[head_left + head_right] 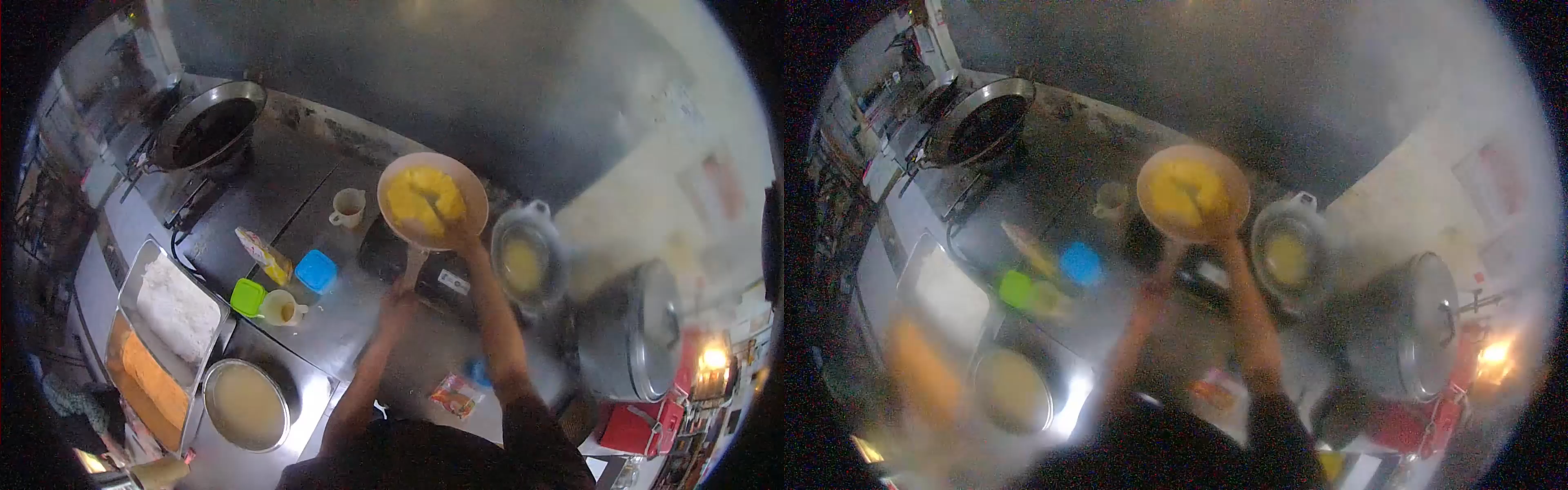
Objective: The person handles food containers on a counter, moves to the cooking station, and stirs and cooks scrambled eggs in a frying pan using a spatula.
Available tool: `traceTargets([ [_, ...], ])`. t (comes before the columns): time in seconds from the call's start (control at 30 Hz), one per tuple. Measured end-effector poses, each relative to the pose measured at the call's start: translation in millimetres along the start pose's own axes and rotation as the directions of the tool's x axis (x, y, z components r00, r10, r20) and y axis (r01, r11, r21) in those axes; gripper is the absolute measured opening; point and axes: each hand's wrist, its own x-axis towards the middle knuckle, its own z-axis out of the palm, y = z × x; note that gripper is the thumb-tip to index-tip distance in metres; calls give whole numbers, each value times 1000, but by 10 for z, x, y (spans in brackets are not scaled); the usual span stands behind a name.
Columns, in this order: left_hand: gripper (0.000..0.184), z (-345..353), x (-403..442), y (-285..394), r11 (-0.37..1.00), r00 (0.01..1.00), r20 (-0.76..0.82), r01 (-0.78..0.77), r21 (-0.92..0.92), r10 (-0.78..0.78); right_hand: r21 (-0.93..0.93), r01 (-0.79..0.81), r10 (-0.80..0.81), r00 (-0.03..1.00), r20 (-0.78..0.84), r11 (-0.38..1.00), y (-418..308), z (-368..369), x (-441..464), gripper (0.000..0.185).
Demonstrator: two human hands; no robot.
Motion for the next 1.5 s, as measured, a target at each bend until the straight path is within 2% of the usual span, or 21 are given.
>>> traceTargets([
  [0.03,55,-31,51,-123,1000,1000,6,-4,4,4,-13,25,-25,1000,1,1000,-51,-19,-137,30],
  [0.07,56,-139,206,-408,666,876,33,-390,637,481,-20,30,-30,999,15,999,-58,-117,-280,31],
  [0.13,57,-292,260,-576,-102,604,350,-405,909,716,-8,-14,15,996,88,1000,49,-367,-581,31],
  [0.27,53,-195,233,-704,747,941,-80,-207,632,329,-11,-116,116,987,115,993,256,-558,-312,31],
  [0.33,53,-140,254,-669,869,980,-105,-96,485,167,-15,-85,86,994,72,996,173,-288,-47,32],
  [0.53,51,-133,259,-429,906,994,-68,-52,420,88,-125,43,-20,983,182,991,165,-798,-239,33],
  [0.63,49,-268,273,-757,954,954,-77,-282,97,290,-244,-58,132,945,300,968,700,-1447,-191,33],
  [0.73,30,-409,296,-719,890,993,63,-116,441,99,-277,-177,263,912,314,944,1001,-1510,-336,34],
  [0.8,43,-90,270,-394,1000,998,-54,-24,1,24,-162,-240,280,912,299,957,849,-1192,-577,34],
  [0.93,41,-46,213,-437,991,983,-132,-128,25,130,173,-216,176,960,217,961,172,-296,-725,35],
  [0.97,41,-182,349,-597,667,835,-38,-410,622,549,245,-200,157,971,181,949,64,-47,-652,35],
  [1.03,41,-226,389,-681,-26,588,316,-448,893,745,385,-210,168,976,139,899,101,323,-496,35],
  [1.07,42,-191,331,-620,566,826,34,-415,712,562,464,-230,214,973,89,855,228,535,-418,34],
  [1.13,43,-173,302,-469,939,978,-75,-165,301,196,610,-238,303,953,-3,756,392,713,-228,33],
  [1.23,47,-219,282,-554,894,965,-78,-201,399,252,622,-293,264,954,142,726,240,-278,-290,33],
  [1.3,50,-380,380,-788,261,857,183,-340,903,482,660,-237,152,971,184,713,331,-324,-290,36],
  [1.33,51,-370,386,-769,-19,803,297,-336,942,516,187,-30,13,996,89,982,517,194,-155,40],
  [1.37,50,-300,342,-641,482,898,112,-330,812,426,-85,77,-70,994,84,993,490,278,-151,42],
  [1.4,50,-257,300,-531,692,941,54,-284,664,335,-353,171,-153,985,79,920,384,256,-157,44],
  [1.43,49,-217,259,-427,855,971,-4,-208,476,238,-320,137,-120,990,75,937,364,189,-317,44],
  [1.5,47,-234,236,-371,775,965,42,-233,588,258,-203,46,-14,988,155,978,363,-315,-579,43],
])
